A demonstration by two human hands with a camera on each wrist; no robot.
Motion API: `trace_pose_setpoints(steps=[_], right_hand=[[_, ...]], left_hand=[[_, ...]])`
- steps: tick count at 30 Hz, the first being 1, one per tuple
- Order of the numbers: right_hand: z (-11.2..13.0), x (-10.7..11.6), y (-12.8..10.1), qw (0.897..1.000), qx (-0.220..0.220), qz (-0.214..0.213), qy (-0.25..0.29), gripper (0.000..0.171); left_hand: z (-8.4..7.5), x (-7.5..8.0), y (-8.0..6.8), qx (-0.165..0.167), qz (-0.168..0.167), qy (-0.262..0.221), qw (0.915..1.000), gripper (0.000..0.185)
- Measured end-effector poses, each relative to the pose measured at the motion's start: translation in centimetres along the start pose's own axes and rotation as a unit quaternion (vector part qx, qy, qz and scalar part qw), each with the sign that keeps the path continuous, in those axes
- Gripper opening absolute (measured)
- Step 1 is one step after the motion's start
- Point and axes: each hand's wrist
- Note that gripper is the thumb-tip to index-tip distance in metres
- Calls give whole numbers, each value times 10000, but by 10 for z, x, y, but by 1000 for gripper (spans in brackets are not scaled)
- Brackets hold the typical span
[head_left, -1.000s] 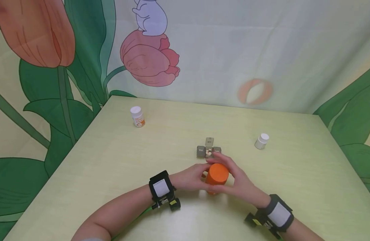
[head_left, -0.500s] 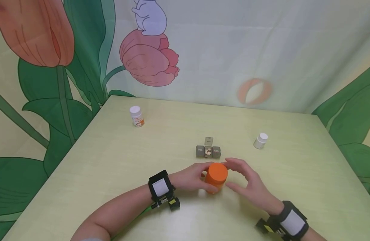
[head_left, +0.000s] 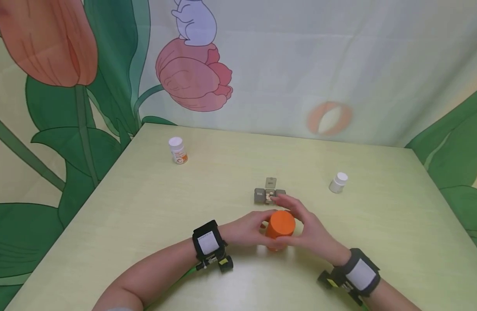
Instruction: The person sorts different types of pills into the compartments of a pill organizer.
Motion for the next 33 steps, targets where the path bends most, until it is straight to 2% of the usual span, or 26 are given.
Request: trace_pose_setpoints(steps=[4, 13, 21, 26, 33], right_hand=[[0, -5, 0, 9998, -54, 11, 195, 90], [7, -17, -5, 9966, -199, -756, 250, 78], [7, -19, -7, 9955, -287, -848, 308, 77], [8, -19, -8, 9953, -362, -872, 220, 76], [8, -15, -9, 9946, -514, -881, -203, 72]], left_hand=[[1, -1, 1, -11, -63, 98, 9999, 50], [0, -4, 1, 172, -406, 227, 9988, 49], [-3, -9, 0, 152, -626, 225, 9977, 47], [-2, -9, 0, 222, -597, 241, 9977, 49], [-1, 0, -3, 248, -361, 1049, 9935, 55]])
Point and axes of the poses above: each hand's wrist, its own y-axis towards the middle knuckle, its own x-axis out of the back of the hand, z = x × y, and after that the axes turned 4 degrees about -z, right-handed
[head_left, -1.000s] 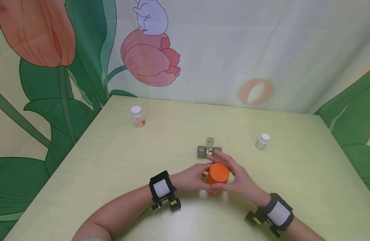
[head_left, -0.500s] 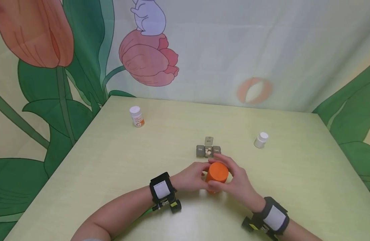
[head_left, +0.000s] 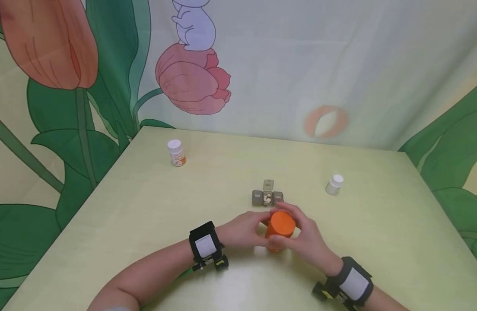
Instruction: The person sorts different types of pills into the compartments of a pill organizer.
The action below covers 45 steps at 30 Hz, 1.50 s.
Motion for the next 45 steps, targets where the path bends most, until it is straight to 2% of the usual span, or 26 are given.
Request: trace_pose_setpoints(steps=[6, 14, 21, 26, 32, 36, 38, 39, 41, 43, 45], right_hand=[[-11, 20, 2, 9988, -158, -223, -398, 62], [-36, 67, 7, 9933, -336, -861, -689, 60], [-55, 117, 11, 9730, -1242, -1261, -1480, 67], [-68, 145, 16, 9620, -1559, -1450, -1708, 68], [-78, 162, 24, 9585, -1846, -1506, -1567, 74], [-78, 164, 27, 9560, -1974, -1480, -1586, 80], [-72, 160, 27, 9531, -1812, -1570, -1848, 80], [-68, 156, 27, 9516, -1565, -1701, -2025, 77], [-58, 145, 30, 9473, -803, -1971, -2393, 70], [-49, 129, 36, 9351, 197, -2174, -2793, 61], [-42, 112, 45, 9241, 977, -2097, -3040, 55]], left_hand=[[3, 16, -3, -176, -23, 361, 9992, 46], [8, 27, -5, -353, -171, 485, 9981, 39], [10, 31, -5, -411, -257, 541, 9974, 38], [9, 33, -6, -285, -293, 452, 9981, 37], [11, 33, -7, -261, -306, 394, 9984, 36], [13, 35, -7, -184, -455, 487, 9976, 35], [15, 40, -7, -109, -596, 726, 9955, 37], [16, 43, -5, -65, -681, 907, 9935, 38], [19, 51, -1, 48, -837, 1305, 9879, 40], [24, 58, 7, 170, -964, 1680, 9809, 44], [29, 63, 16, 280, -1005, 1931, 9756, 48]])
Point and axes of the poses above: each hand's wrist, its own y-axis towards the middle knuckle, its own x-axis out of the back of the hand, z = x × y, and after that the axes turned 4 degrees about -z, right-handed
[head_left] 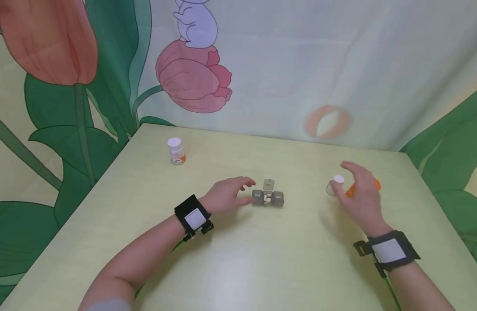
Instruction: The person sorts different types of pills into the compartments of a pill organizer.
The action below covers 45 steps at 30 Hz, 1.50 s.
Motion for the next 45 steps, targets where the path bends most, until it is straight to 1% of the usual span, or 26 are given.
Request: trace_pose_setpoints(steps=[1, 3, 6, 9, 11, 14, 18, 22, 27, 30, 35, 38, 41, 45], right_hand=[[7, -8, 3, 9995, 279, 110, 36, 54], [20, -24, 7, 9967, 603, 535, 94, 52], [36, -46, 11, 9876, 748, 1372, 132, 49], [46, -67, 17, 9747, 810, 2073, 187, 45], [51, -78, 21, 9677, 854, 2365, 179, 43], [55, -91, 28, 9615, 910, 2589, 167, 39], [57, -103, 33, 9583, 986, 2681, 78, 27], [60, -104, 35, 9568, 1099, 2690, 69, 15], [64, -100, 31, 9566, 1330, 2589, 113, 12], [64, -98, 26, 9544, 1609, 2514, 71, 13], [62, -97, 13, 9434, 2288, 2403, 36, 17], [61, -97, 5, 9352, 2603, 2402, -3, 20], [61, -96, 0, 9286, 2799, 2433, -108, 23], [62, -96, -3, 9226, 2946, 2483, -180, 22]], left_hand=[[3, -1, 5, 35, 40, 83, 10000, 50], [6, -5, 13, 61, 183, 249, 9995, 55], [8, -12, 23, 45, 490, 586, 9971, 61], [6, -16, 30, 62, 657, 916, 9936, 64], [5, -17, 33, 77, 674, 1103, 9916, 64], [3, -17, 35, 71, 679, 1301, 9891, 61], [2, -18, 35, -45, 683, 1435, 9873, 58], [3, -20, 35, -131, 702, 1479, 9864, 52], [4, -21, 35, -107, 659, 1436, 9874, 46], [5, -21, 34, -90, 635, 1422, 9878, 46], [5, -22, 33, -77, 616, 1381, 9885, 47], [5, -21, 33, -65, 621, 1371, 9886, 47], [5, -21, 32, -56, 647, 1356, 9886, 46], [4, -20, 32, -61, 631, 1337, 9890, 45]])
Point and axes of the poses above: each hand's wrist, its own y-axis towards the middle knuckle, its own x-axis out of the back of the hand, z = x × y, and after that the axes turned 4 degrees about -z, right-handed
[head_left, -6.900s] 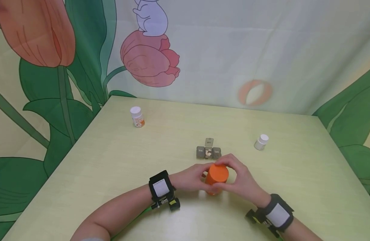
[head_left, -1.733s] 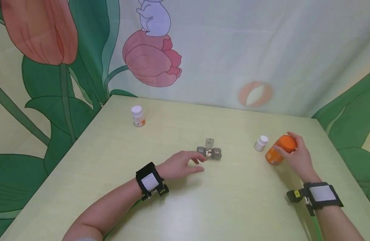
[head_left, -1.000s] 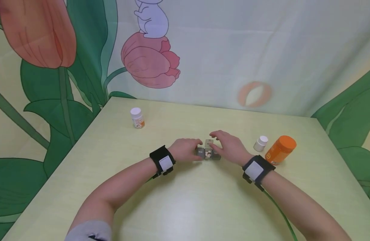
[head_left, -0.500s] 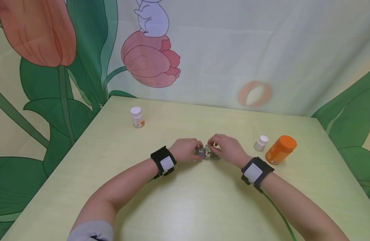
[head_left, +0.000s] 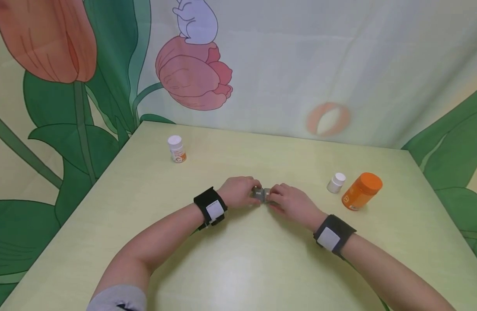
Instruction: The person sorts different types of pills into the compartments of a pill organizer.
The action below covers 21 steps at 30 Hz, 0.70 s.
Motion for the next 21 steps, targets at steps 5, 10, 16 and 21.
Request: trace_pose_setpoints(steps=[5, 10, 16, 21], right_hand=[[0, 2, -2, 9995, -140, 273, -3, 25], [-6, 0, 5, 9957, -761, 399, 350, 31], [-16, -4, 19, 9819, -1383, 1178, 539, 42], [-20, -3, 26, 9723, -1602, 1465, 862, 41]], left_hand=[[-1, -1, 0, 3, -41, -16, 10000, 45], [0, 1, -1, -61, -70, -5, 10000, 44], [-1, -1, -2, -60, -59, 51, 10000, 43], [0, 0, -1, -137, -84, 71, 9998, 43]])
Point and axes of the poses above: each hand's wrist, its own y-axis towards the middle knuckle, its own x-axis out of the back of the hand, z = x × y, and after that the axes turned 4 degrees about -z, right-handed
